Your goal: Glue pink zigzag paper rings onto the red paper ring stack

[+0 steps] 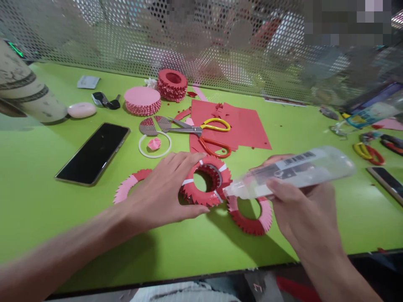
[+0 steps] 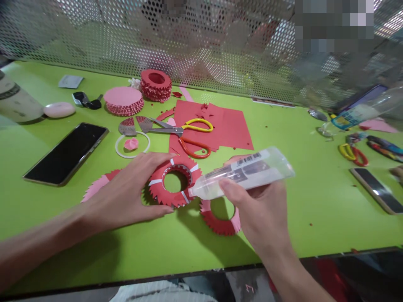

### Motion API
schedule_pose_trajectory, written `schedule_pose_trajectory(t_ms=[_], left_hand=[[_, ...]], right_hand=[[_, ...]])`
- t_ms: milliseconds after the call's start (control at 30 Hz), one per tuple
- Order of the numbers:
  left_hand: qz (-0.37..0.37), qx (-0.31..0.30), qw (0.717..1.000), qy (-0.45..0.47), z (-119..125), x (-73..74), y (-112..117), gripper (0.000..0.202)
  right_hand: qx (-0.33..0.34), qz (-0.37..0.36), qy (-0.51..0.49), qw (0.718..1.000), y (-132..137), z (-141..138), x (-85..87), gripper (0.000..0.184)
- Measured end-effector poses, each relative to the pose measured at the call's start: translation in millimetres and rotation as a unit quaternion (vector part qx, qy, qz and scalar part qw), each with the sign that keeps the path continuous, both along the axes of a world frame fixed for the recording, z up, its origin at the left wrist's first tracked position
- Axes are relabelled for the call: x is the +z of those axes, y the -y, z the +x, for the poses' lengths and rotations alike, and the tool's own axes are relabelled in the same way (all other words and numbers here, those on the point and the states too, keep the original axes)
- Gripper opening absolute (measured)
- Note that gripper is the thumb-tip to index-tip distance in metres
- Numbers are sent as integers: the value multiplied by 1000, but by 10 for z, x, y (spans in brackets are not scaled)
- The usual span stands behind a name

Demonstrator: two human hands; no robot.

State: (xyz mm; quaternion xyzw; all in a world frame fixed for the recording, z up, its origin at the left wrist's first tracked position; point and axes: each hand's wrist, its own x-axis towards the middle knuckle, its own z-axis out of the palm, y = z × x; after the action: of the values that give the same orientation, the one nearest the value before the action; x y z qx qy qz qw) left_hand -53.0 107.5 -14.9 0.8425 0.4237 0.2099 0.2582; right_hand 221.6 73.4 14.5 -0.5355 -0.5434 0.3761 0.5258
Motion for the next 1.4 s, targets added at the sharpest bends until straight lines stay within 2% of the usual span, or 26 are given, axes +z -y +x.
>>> schedule_pose_trajectory(t_ms=[100,200,300,467,633,767,867,1033,1200,1300,1400], left_hand=[[-4,-4,1000,5,-23,4,-10,94],[-9,-8,1000,8,-41,12,-26,96],[-7,-12,1000,7,-44,28,-41,96],[-10,-19,1000,17,-53,55,-61,96],[-37,-27,999,19,-106,95,-115,101],[-44,-38,998,24,-154,125,-153,102],[-38,-43,998,29,-181,118,-168,99],[-23,-56,998,28,-207,87,-178,98],[-23,-57,998,33,-194,80,-172,97],[-27,-60,997,34,-223,96,-186,101],[-57,-80,995,15,-303,133,-229,105]], right_hand=[[-33,-9,-63,997,-14,-91,59,28],[-2,-35,-51,998,7,-188,64,29],[45,-32,-29,998,-4,-214,45,30],[60,-8,15,998,-119,-44,8,26],[48,-22,-23,998,-216,139,14,19],[41,-25,-34,998,-222,120,69,29],[88,-45,-58,993,-188,20,87,38],[159,-77,-41,983,-171,-82,88,34],[110,-9,20,994,-308,128,82,35],[94,-16,18,995,-388,259,95,37],[80,-30,-4,996,-406,270,137,40]])
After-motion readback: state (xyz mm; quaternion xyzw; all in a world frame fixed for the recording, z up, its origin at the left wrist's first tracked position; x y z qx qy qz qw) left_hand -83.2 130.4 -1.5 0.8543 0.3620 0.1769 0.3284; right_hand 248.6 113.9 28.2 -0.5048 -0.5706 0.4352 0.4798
